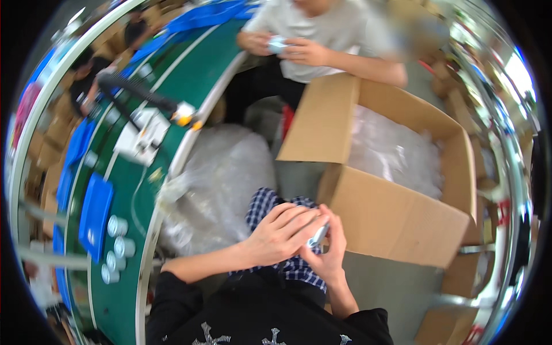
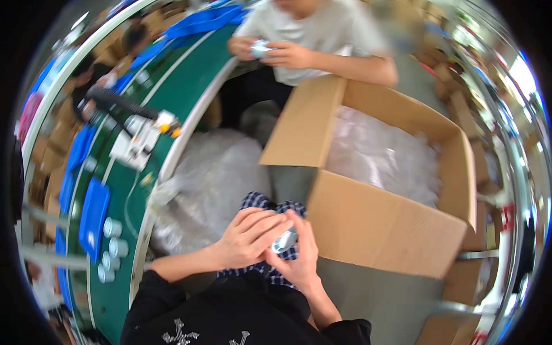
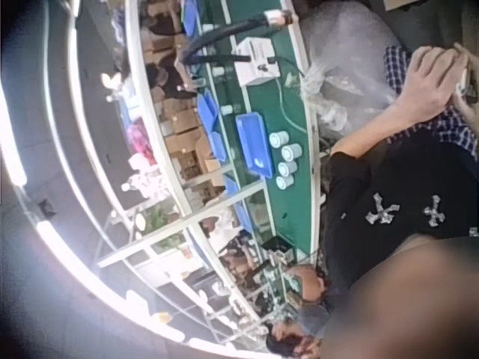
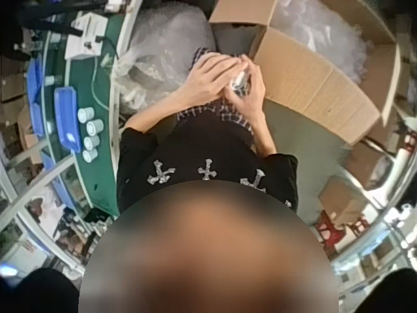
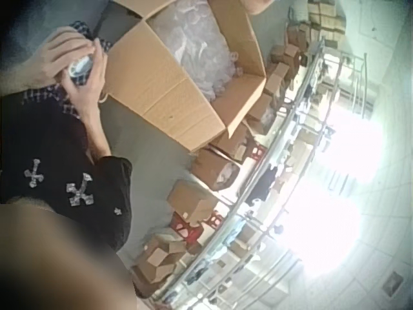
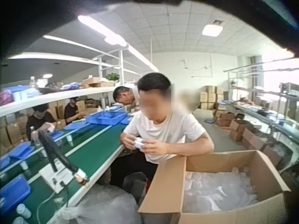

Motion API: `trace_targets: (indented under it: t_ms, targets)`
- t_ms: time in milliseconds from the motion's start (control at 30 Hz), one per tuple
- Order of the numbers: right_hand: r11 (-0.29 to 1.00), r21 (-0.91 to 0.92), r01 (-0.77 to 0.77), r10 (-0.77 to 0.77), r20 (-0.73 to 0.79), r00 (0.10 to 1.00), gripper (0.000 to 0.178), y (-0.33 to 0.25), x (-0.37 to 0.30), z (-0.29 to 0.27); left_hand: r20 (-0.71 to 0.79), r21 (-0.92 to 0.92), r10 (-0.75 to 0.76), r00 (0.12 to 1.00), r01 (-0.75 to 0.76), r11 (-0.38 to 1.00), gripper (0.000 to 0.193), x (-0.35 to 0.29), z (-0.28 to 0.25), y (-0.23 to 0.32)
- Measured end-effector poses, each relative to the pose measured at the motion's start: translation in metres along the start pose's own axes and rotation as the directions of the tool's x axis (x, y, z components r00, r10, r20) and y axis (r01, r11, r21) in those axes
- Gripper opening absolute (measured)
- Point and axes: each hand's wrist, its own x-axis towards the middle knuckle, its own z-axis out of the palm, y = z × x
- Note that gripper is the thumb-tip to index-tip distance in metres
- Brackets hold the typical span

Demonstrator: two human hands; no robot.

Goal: The person sits at a green assembly table in a factory and assembles small cylindrical electronic components. They pick up a white plastic housing and a clear plastic cover, fit them together, and place the finished unit on the table. The person repeats this process for several units, handling them one at a time.

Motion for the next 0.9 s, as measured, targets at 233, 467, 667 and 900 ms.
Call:
trace_targets:
  t_ms: [233, 467, 667, 900]
  targets:
    - [0.948, -0.255, 0.191, -0.246, -0.206, 0.947, 0.062, 0.014, 0.001, -0.098, 0.018, -0.313, -0.015, 1.0, 0.02, 0.949, 0.065, 0.041, 0.004, 0.009]
    - [0.994, -0.095, 0.044, -0.105, -0.878, 0.467, 0.048, 0.072, 0.058, -0.257, 0.113, -0.45, -0.019, 0.993, 0.068, 0.891, 0.029, 0.147, 0.043, -0.016]
    - [0.995, 0.095, 0.009, 0.059, -0.683, 0.728, 0.044, 0.105, 0.055, -0.254, 0.419, -0.686, 0.088, 0.904, 0.252, 0.682, 0.037, 0.2, 0.095, 0.01]
    - [0.933, -0.321, 0.159, -0.293, -0.428, 0.855, 0.055, 0.076, 0.054, -0.221, 0.391, -0.741, 0.207, 0.897, 0.174, 0.649, 0.049, 0.224, 0.15, 0.024]
